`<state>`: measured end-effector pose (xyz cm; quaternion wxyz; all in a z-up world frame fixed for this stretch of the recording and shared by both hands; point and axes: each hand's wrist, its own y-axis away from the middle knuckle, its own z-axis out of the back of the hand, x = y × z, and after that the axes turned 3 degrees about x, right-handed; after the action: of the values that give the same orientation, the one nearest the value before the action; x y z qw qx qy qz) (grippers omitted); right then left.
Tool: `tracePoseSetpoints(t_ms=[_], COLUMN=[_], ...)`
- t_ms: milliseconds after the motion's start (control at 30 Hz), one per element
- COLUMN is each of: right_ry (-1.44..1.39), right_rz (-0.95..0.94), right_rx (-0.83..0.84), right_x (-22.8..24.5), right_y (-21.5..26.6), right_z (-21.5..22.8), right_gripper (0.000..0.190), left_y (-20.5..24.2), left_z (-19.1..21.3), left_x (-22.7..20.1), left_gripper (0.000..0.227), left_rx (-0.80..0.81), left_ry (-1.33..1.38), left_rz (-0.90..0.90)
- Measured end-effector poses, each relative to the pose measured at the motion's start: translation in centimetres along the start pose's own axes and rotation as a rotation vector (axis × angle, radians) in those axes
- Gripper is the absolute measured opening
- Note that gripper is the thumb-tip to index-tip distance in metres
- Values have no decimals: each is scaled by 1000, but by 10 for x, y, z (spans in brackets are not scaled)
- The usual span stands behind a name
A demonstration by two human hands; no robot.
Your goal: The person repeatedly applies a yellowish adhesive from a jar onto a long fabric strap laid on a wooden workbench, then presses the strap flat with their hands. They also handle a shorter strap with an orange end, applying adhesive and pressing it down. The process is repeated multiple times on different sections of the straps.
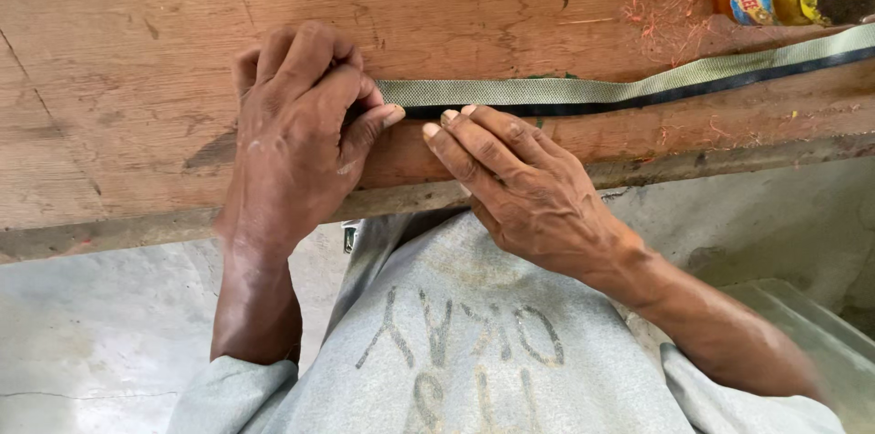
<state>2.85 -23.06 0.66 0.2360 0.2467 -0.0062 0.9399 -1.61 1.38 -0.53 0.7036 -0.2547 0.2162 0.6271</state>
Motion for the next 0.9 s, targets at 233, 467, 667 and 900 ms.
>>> tracePoseSetpoints(t_ms=[233, 467, 667, 900], right_ry=[69, 312, 282, 597], right_rz=[-11, -45, -362, -489], right_rx=[-42, -67, -88, -269], right_x=[7, -8, -63, -137], right_y=[-15, 8, 103, 166], right_z=[-7, -24, 12, 25], right_gripper=[60, 55, 58, 39], left_y=[1, -4, -3, -19], left_z=[-1, 0, 2, -39], left_x=[-6, -12, -11, -29], left_gripper=[25, 22, 23, 22], left_rx=[-5, 10, 31, 47], left_ry=[-42, 4, -3, -45], left_rz=[65, 122, 122, -30])
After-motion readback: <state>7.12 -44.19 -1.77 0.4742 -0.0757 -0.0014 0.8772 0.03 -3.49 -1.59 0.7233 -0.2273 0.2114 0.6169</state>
